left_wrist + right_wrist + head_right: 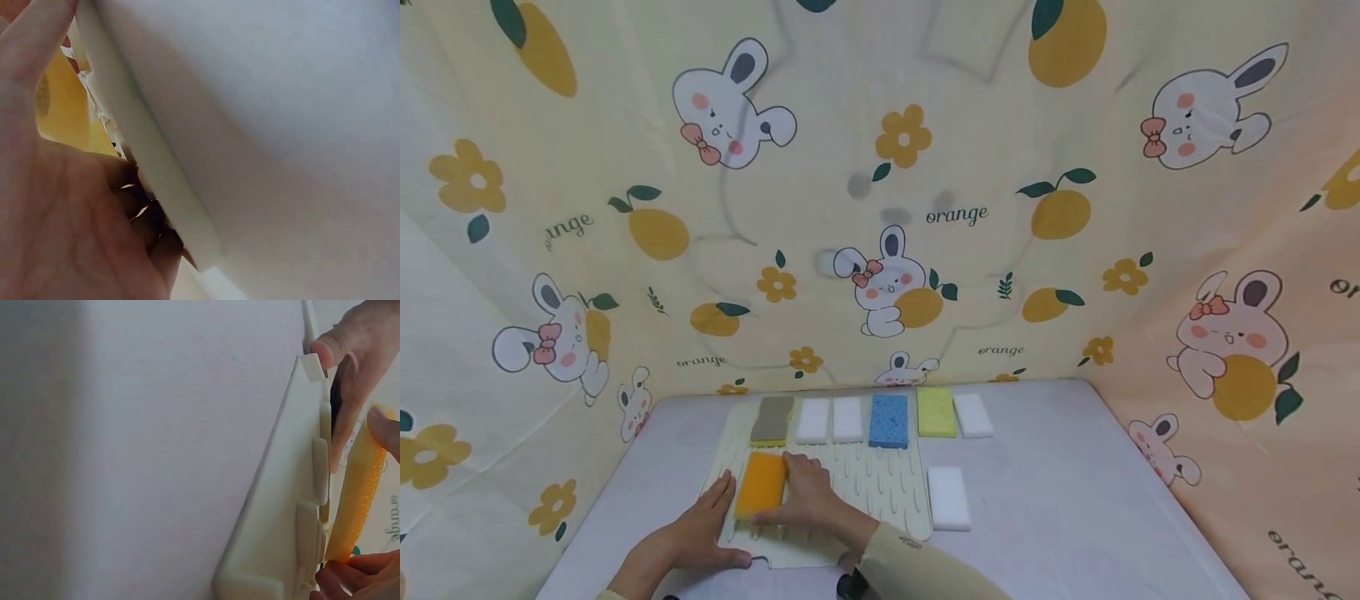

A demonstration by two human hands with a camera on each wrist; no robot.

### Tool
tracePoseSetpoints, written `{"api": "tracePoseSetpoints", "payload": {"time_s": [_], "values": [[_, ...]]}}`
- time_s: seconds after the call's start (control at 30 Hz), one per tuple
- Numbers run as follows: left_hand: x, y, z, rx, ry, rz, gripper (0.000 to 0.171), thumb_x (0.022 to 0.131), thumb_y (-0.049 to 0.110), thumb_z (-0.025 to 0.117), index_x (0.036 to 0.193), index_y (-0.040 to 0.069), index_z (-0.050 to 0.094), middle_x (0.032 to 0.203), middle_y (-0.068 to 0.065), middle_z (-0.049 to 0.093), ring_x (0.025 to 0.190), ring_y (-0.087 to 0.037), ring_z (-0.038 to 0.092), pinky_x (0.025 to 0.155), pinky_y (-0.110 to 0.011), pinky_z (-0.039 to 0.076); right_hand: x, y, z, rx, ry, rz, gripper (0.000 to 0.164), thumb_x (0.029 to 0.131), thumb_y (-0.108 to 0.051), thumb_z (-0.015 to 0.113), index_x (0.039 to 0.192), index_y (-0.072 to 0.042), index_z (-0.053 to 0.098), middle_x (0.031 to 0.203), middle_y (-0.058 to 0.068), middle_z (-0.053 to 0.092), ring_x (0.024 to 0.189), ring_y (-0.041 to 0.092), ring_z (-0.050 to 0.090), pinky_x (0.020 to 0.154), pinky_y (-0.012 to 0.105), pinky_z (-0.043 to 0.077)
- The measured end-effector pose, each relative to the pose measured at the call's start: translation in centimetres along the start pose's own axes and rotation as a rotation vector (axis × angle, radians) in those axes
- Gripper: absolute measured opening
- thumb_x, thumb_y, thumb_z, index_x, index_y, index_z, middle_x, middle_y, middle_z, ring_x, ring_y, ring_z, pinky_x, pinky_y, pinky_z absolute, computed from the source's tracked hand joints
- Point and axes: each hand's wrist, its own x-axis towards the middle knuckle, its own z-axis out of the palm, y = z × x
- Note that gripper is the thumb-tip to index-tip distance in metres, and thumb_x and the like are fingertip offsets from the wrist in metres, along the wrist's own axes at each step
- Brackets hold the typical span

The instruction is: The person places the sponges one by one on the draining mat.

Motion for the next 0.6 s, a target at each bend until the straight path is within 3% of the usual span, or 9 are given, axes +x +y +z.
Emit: {"api": "tracePoseSetpoints", "payload": {"time_s": [0.6], "values": [[-0.02, 0.47, -0.31, 0.004, -0.013, -0.021, 0.14, 0.072, 0.072, 0.089, 0.165, -0.01, 0.024, 0.175, -0.033, 0.014, 0.16, -0.05, 0.021, 0.126, -0.067, 0.027, 0.59, -0.23, 1.01, -0.147, 0.017, -0.017, 0.122, 0.072, -0.073, 0.09, 0.162, -0.006, 0.042, 0.154, 0.012, 0.054, 0.131, 0.029, 0.051, 0.117, 0.05, 0.042]]}}
